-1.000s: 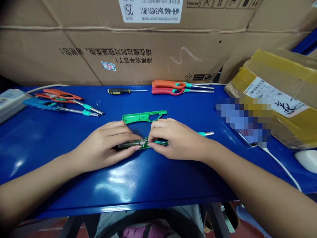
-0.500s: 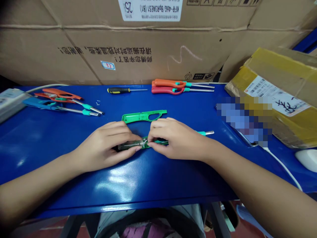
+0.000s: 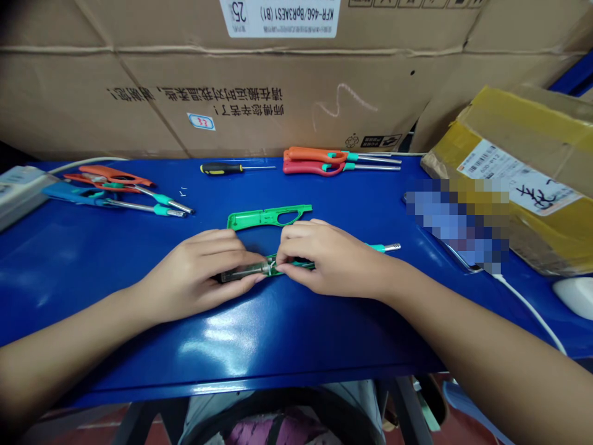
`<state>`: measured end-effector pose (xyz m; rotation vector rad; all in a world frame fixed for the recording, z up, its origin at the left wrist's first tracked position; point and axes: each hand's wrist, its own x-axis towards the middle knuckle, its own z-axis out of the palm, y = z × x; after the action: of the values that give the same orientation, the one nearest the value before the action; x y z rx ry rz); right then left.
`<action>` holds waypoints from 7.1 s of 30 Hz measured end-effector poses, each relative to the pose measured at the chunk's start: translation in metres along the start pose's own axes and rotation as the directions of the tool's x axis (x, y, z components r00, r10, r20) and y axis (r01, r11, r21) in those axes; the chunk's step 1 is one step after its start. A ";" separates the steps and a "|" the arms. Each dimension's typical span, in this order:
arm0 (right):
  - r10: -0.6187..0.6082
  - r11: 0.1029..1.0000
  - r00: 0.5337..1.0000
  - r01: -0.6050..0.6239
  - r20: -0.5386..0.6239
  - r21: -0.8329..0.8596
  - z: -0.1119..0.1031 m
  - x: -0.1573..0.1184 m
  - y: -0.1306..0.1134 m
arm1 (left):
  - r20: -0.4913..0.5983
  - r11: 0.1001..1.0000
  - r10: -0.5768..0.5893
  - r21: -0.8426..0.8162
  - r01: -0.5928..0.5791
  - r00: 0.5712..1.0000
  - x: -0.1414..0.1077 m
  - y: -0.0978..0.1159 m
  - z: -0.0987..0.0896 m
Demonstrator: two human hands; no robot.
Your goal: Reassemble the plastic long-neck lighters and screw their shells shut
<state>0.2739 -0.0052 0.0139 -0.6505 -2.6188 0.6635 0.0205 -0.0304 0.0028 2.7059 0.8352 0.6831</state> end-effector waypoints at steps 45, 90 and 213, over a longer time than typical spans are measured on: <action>-0.076 0.997 0.997 0.075 -0.028 -0.028 0.001 0.000 0.003 | -0.101 0.997 0.042 -0.062 -0.048 0.994 0.002 0.002 0.007; -0.085 0.995 0.996 0.084 -0.022 -0.053 -0.004 0.000 0.003 | -0.128 0.994 0.031 -0.104 -0.044 0.991 0.004 0.001 0.008; 0.196 0.969 0.977 -0.206 -0.085 -0.133 -0.010 -0.002 0.009 | 0.116 0.800 -0.437 -0.402 0.444 0.892 0.007 -0.001 -0.001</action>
<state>0.2828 0.0045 0.0174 -0.9754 -2.5723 0.5037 0.0241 -0.0256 0.0058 2.0264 1.1167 0.6375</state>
